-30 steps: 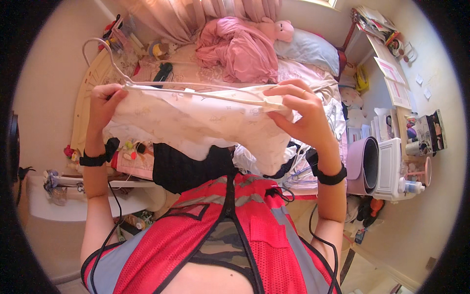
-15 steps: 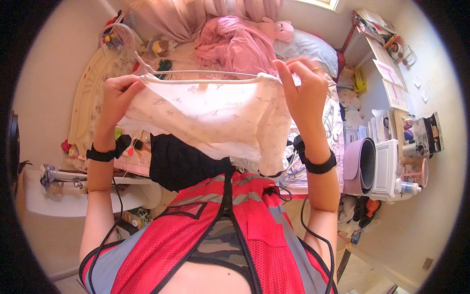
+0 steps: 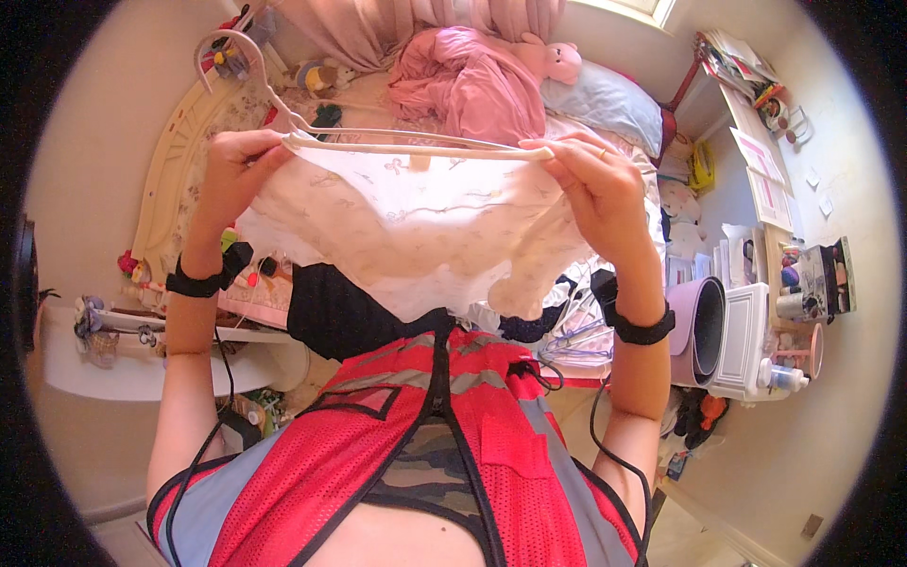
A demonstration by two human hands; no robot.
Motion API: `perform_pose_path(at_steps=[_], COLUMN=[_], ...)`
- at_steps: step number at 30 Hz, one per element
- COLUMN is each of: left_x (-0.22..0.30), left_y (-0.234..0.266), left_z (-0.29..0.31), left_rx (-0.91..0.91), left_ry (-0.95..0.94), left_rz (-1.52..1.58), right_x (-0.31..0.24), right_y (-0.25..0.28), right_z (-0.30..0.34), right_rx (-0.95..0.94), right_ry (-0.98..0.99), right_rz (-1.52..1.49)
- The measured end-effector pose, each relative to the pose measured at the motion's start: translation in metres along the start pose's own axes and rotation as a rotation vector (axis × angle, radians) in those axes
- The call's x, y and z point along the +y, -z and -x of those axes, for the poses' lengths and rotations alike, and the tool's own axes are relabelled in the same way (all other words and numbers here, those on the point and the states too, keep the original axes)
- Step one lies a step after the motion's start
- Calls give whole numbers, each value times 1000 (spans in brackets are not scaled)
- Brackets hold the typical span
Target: The person buttons a navy shirt, then places a red shirt, a black shirt, and a white garment onto plastic hangers and hangs them in a closet.
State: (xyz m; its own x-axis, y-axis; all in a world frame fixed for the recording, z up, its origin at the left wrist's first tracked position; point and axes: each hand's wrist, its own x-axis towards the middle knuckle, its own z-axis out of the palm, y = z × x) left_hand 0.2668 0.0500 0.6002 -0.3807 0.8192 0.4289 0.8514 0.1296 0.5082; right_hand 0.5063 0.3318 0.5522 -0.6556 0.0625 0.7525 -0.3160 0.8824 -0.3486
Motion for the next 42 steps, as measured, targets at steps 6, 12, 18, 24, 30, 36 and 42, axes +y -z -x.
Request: perform_pose_path(at_steps=[6, 12, 18, 24, 30, 36, 42], left_x=[2, 14, 9, -5, -62, -62, -7], left_y=[-17, -45, -28, -10, -12, -16, -44], left_z=[-8, -21, -18, -15, 11, 27, 17], left_rx=[-77, -45, 21, 74, 68, 116, -183], left_ry=[-278, -113, -6, -182, -154, -45, -130], left_rz=[-112, 132, 118, -35, -7, -14, 178], right_x=[-3, -10, -7, 4, 0, 6, -33], right_y=[6, -34, -14, -3, 25, 34, -16], right_z=[-15, -37, -20, -12, -12, -8, -19], right_rx=[-6, -15, -72, -12, 26, -24, -134], right_ry=[-403, 67, -177, -151, -186, -345, -313], right_rz=[-312, 105, 226, 120, 59, -9, -270])
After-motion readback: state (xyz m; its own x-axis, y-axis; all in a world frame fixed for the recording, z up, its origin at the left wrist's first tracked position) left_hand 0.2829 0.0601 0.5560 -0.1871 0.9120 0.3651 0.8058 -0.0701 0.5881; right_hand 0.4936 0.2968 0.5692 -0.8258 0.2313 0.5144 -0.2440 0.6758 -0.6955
